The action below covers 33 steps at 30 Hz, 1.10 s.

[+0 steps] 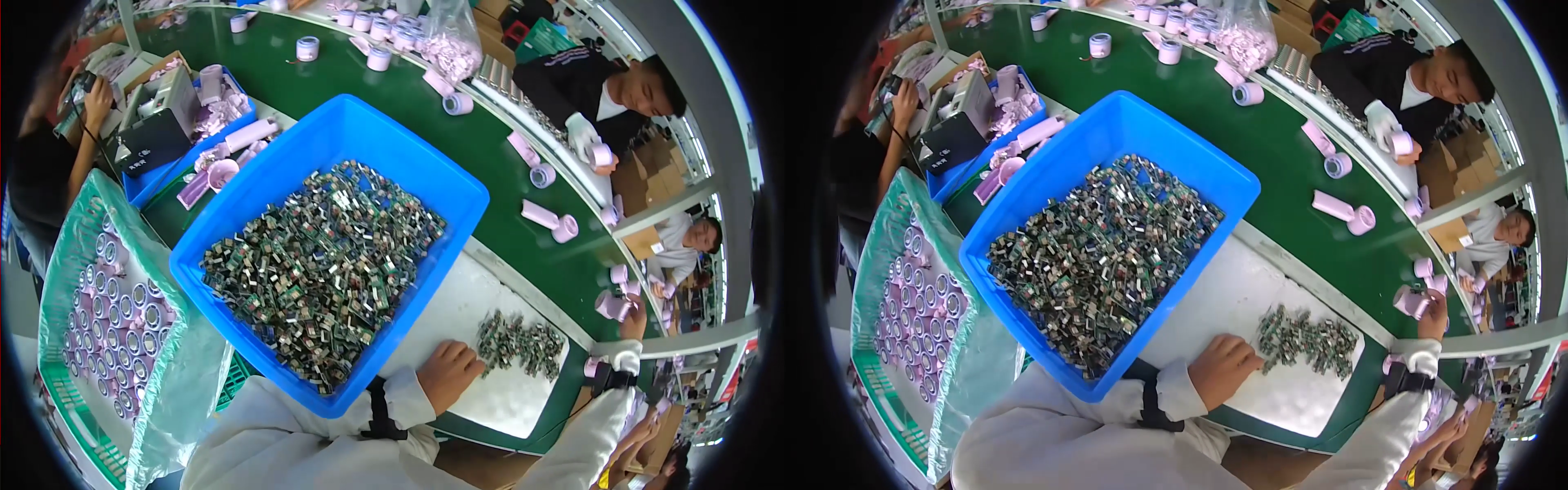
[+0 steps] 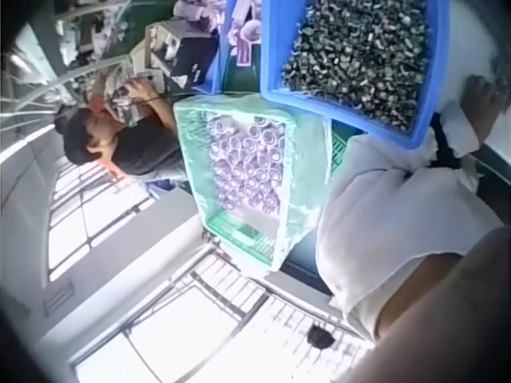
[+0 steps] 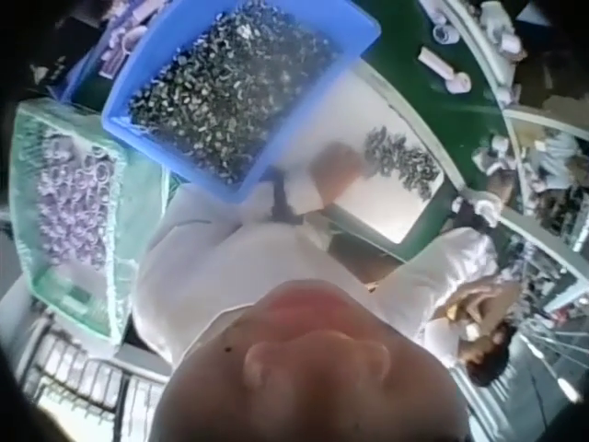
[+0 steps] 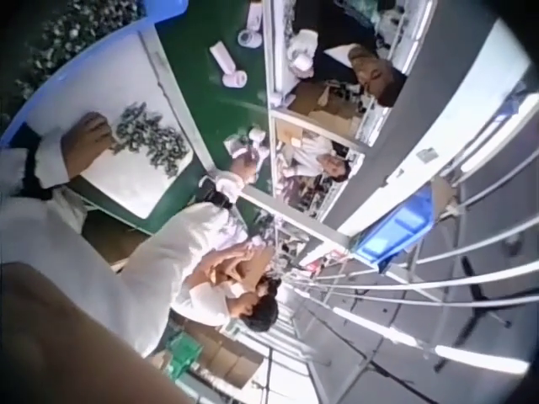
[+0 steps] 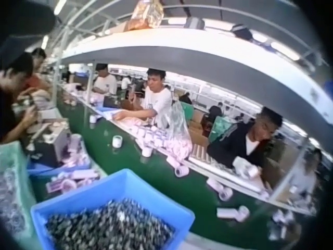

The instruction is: The person picks up a circuit board and a fan housing, fits the circuit board into the housing, and then sets the assembly down on the table.

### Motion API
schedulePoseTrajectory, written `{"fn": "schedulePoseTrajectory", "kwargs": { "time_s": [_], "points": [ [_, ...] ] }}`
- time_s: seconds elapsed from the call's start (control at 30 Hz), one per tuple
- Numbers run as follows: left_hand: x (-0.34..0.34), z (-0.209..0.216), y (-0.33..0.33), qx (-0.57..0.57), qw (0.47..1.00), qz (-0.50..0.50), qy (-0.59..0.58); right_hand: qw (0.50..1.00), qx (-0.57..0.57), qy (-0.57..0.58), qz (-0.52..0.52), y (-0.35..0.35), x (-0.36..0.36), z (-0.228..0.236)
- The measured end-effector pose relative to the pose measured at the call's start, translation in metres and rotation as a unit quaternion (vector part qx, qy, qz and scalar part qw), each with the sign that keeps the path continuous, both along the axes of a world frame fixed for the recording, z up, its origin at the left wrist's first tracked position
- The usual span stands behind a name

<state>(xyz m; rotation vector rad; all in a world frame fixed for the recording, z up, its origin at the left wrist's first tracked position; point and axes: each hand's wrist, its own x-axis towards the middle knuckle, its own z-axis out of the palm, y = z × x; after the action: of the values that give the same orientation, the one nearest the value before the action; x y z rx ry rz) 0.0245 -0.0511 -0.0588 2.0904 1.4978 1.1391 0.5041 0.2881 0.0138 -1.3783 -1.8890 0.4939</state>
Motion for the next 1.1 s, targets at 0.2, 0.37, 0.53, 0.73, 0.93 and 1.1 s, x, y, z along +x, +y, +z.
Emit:
{"fn": "schedulePoseTrajectory", "kwargs": {
  "time_s": [0.2, 0.37, 0.53, 0.73, 0.93, 1.1],
  "points": [
    [0.006, -0.007, 0.002, 0.064, 0.996, 0.035, -0.057, 0.983, -0.009, -0.163, -0.084, 0.125, -0.08, -0.082],
    [0.008, -0.013, -0.003, 0.037, 0.998, -0.003, -0.052, 0.911, -0.064, -0.399, -0.079, 0.12, -0.234, -0.051],
    [0.006, -0.01, -0.003, 0.029, 0.998, -0.039, -0.047, 0.974, -0.044, -0.213, -0.055, 0.141, -0.236, -0.064],
    [0.004, -0.021, 0.008, 0.04, 0.994, -0.047, -0.086, 0.947, -0.051, -0.305, -0.088, 0.121, -0.232, -0.057],
    [0.0, -0.004, -0.002, 0.014, 0.97, -0.06, -0.237, 0.998, 0.02, -0.02, 0.049, -0.04, -0.3, 0.051],
    [-0.011, 0.008, -0.004, -0.035, 0.951, -0.021, -0.308, 0.997, -0.008, 0.035, 0.066, -0.22, -0.263, 0.081]
  ]
}}
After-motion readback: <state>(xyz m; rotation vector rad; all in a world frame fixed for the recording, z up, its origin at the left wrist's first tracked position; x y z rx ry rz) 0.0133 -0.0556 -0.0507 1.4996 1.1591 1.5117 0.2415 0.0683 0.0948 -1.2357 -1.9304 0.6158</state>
